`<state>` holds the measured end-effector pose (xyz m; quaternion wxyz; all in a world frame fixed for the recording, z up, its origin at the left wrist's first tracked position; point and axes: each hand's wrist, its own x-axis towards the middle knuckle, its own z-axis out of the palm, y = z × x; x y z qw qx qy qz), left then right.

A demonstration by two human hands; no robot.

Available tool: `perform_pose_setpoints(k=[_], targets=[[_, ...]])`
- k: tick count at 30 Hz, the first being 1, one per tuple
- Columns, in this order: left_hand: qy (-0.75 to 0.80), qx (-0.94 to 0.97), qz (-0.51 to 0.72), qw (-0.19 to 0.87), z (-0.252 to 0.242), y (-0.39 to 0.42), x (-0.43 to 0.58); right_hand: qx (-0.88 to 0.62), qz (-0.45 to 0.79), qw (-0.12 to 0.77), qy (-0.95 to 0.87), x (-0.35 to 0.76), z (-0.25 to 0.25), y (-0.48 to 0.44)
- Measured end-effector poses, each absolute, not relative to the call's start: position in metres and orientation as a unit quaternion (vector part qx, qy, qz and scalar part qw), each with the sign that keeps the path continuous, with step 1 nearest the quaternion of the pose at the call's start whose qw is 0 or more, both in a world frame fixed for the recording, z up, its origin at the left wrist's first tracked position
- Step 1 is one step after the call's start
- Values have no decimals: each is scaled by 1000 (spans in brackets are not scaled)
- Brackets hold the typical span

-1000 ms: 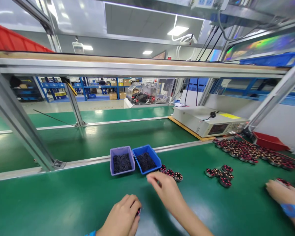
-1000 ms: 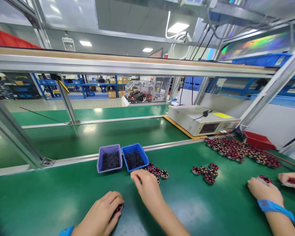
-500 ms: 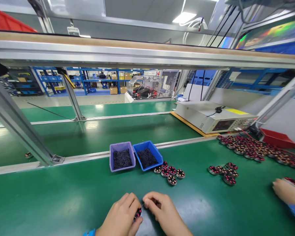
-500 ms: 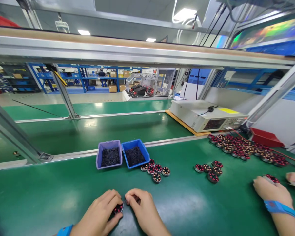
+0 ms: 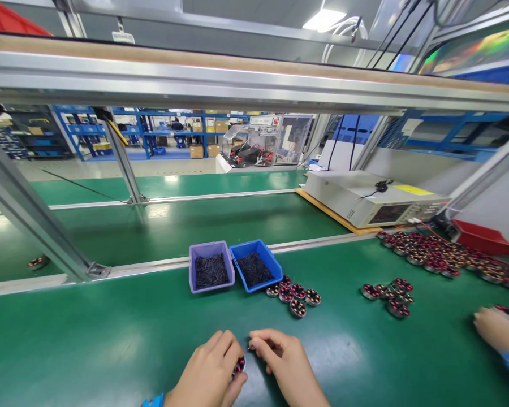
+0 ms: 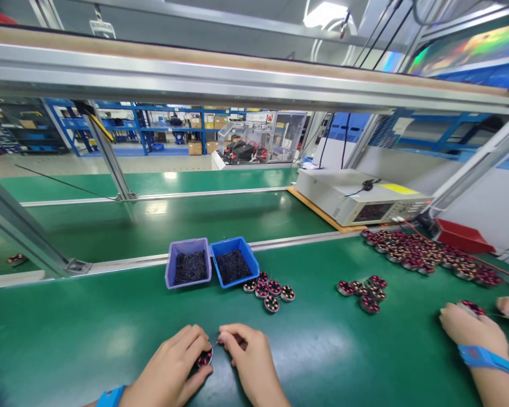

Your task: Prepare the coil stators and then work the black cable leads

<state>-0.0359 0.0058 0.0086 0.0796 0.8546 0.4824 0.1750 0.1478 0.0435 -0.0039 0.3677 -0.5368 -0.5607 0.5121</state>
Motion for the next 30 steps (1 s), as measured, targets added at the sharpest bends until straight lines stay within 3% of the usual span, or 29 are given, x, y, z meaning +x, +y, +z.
perform_pose_setpoints(k=[16, 22, 30], targets=[[482, 850, 196, 76, 12, 6, -37, -491, 467, 352, -646, 146, 0, 39], [502, 839, 196, 74, 11, 4, -35, -437, 246, 325, -802, 145, -2, 34], [513, 825, 200, 128, 14, 5, -36, -398, 136, 344, -839, 143, -13, 19]])
